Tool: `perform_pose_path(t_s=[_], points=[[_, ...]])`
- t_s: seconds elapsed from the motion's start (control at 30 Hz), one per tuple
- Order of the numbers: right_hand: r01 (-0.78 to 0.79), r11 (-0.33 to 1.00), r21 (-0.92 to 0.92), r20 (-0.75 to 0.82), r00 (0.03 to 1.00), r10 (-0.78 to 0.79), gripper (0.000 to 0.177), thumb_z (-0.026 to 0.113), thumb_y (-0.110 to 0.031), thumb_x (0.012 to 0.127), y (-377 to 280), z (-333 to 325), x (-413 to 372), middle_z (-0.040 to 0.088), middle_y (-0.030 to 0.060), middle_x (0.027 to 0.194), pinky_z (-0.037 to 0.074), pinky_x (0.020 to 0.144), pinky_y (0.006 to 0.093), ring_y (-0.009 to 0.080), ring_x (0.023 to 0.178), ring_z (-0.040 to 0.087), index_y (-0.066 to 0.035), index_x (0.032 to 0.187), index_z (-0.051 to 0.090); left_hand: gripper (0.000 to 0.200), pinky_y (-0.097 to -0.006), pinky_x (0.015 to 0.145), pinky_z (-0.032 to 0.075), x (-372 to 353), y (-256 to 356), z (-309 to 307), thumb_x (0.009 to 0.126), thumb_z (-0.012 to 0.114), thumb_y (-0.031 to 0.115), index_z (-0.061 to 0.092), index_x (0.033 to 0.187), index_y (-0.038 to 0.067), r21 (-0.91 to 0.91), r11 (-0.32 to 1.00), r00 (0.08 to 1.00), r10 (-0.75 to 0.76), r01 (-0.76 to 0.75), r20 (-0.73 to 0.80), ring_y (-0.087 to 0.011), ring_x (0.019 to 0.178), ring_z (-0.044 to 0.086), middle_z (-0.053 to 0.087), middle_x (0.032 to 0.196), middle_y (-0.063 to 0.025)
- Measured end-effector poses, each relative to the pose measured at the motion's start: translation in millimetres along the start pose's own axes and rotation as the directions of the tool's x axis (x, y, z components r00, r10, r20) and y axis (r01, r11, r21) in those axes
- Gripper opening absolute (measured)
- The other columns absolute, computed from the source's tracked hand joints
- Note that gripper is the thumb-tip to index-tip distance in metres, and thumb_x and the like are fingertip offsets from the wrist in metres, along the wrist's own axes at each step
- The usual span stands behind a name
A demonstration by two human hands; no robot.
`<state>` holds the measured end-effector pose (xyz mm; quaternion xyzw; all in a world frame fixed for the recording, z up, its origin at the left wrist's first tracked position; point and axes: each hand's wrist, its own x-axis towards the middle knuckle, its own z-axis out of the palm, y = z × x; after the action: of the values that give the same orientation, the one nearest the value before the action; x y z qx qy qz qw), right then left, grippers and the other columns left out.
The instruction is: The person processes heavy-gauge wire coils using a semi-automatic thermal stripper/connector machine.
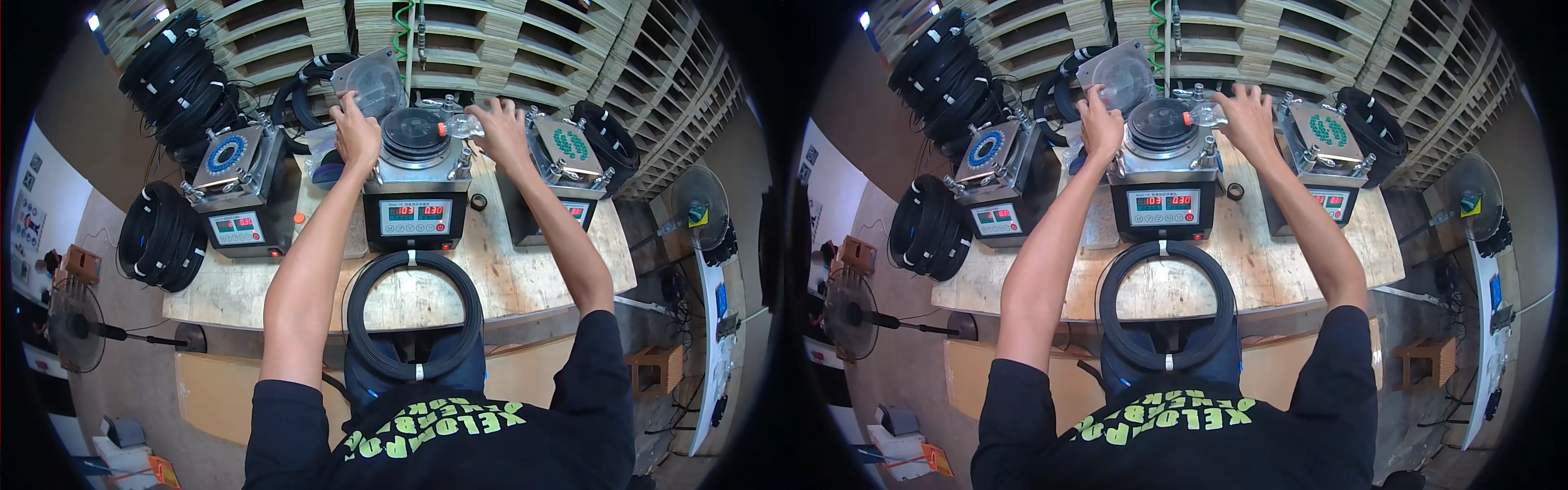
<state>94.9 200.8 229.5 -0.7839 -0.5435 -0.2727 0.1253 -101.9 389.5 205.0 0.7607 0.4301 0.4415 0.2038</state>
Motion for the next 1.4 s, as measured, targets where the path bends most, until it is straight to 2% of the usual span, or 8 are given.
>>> perform_pose_path(t_s=[0.1, 0.33, 0.5, 0.87, 0.9, 1.03, 1.17, 1.4], points=[[0.162, 0.965, -0.205, -0.070, 0.981, -0.180, 0.035, 0.066, -0.008, 0.084, -19.2, -7.9, 18.8, 0.058, 0.0124, 0.130, 0.035, 0.103, 0.0547, 0.0328, 0.133, 0.045, -0.024, 0.114, 0.073, 0.055, -0.0565, 0.087, 0.052, -0.3, 0.4, -0.3, 0.087, 0.062, 0.006, 0.044, 0.138, 0.015, -0.001, 1.000, 1.000, -0.006, 0.006, 0.000, -0.0469, 0.103, 0.065, 0.049, 0.128, -0.0219], [0.472, 0.847, -0.245, -0.109, 0.855, -0.507, 0.023, 0.066, -0.016, 0.085, -88.5, -17.1, 57.2, 0.053, 0.0120, 0.143, 0.028, 0.111, 0.0553, 0.0270, 0.141, 0.039, -0.018, 0.107, 0.074, 0.057, -0.0534, 0.095, 0.049, -3.1, 6.8, -6.0, 0.085, 0.062, 0.008, 0.047, 0.139, 0.018, -0.059, 0.997, 0.999, -0.052, 0.052, 0.012, -0.0479, 0.112, 0.061, 0.049, 0.129, -0.0232], [0.451, 0.825, -0.341, -0.009, 0.876, -0.482, 0.011, 0.067, -0.018, 0.084, -112.3, 2.4, 96.1, 0.056, 0.0100, 0.136, 0.031, 0.111, 0.0558, 0.0265, 0.139, 0.040, -0.014, 0.090, 0.075, 0.057, -0.0560, 0.085, 0.052, -1.7, 5.8, -5.5, 0.085, 0.064, 0.004, 0.046, 0.138, 0.018, -0.009, 1.000, 1.000, -0.005, 0.005, -0.009, -0.0461, 0.101, 0.066, 0.048, 0.127, -0.0215], [0.445, 0.821, -0.359, 0.006, 0.880, -0.474, 0.009, 0.068, -0.017, 0.082, -57.6, -15.9, 63.6, 0.059, 0.0070, 0.130, 0.030, 0.110, 0.0547, 0.0243, 0.138, 0.039, -0.015, 0.086, 0.076, 0.061, -0.0546, 0.085, 0.052, -2.5, 2.6, -2.8, 0.086, 0.062, 0.002, 0.044, 0.142, 0.021, -0.015, 1.000, 0.999, 0.020, -0.021, -0.031, -0.0457, 0.099, 0.066, 0.047, 0.128, -0.0212], [0.460, 0.817, -0.349, 0.139, 0.887, -0.440, 0.010, 0.069, -0.015, 0.081, -67.2, -34.1, 57.1, 0.053, 0.0086, 0.137, 0.030, 0.108, 0.0516, 0.0253, 0.140, 0.036, -0.017, 0.090, 0.072, 0.062, -0.0544, 0.085, 0.052, -2.6, 3.6, -3.8, 0.087, 0.062, 0.002, 0.044, 0.142, 0.021, -0.020, 1.000, 1.000, 0.015, -0.016, -0.020, -0.0455, 0.099, 0.066, 0.047, 0.128, -0.0212], [0.508, 0.799, -0.320, 0.019, 0.847, -0.531, 0.010, 0.069, -0.015, 0.081, -89.7, -34.6, 51.4, 0.055, 0.0081, 0.132, 0.031, 0.107, 0.0515, 0.0253, 0.138, 0.038, -0.017, 0.090, 0.072, 0.063, -0.0542, 0.085, 0.052, -4.6, 7.5, -5.2, 0.087, 0.062, 0.001, 0.043, 0.143, 0.021, -0.001, 1.000, 0.999, 0.018, -0.018, -0.031, -0.0452, 0.100, 0.066, 0.047, 0.129, -0.0217], [0.442, 0.819, -0.366, -0.088, 0.860, -0.503, 0.013, 0.069, -0.018, 0.083, -100.2, -2.3, 78.2, 0.058, 0.0079, 0.126, 0.032, 0.106, 0.0541, 0.0256, 0.132, 0.044, -0.018, 0.095, 0.073, 0.065, -0.0542, 0.085, 0.052, -2.5, 6.6, -6.0, 0.087, 0.061, 0.000, 0.040, 0.145, 0.021, 0.011, 0.999, 0.998, 0.052, -0.051, -0.048, -0.0457, 0.101, 0.066, 0.046, 0.131, -0.0233], [-0.121, 0.992, -0.046, 0.201, 0.971, 0.128, 0.042, 0.080, -0.027, 0.079, -37.6, 35.1, 69.9, 0.065, 0.0107, 0.122, 0.041, 0.097, 0.0540, 0.0347, 0.120, 0.056, -0.020, 0.120, 0.072, 0.076, -0.0536, 0.087, 0.051, -2.9, 11.3, -10.9, 0.084, 0.059, -0.003, 0.034, 0.152, 0.022, 0.008, 0.999, 0.997, 0.049, -0.049, -0.057, -0.0454, 0.103, 0.064, 0.045, 0.131, -0.0234]])
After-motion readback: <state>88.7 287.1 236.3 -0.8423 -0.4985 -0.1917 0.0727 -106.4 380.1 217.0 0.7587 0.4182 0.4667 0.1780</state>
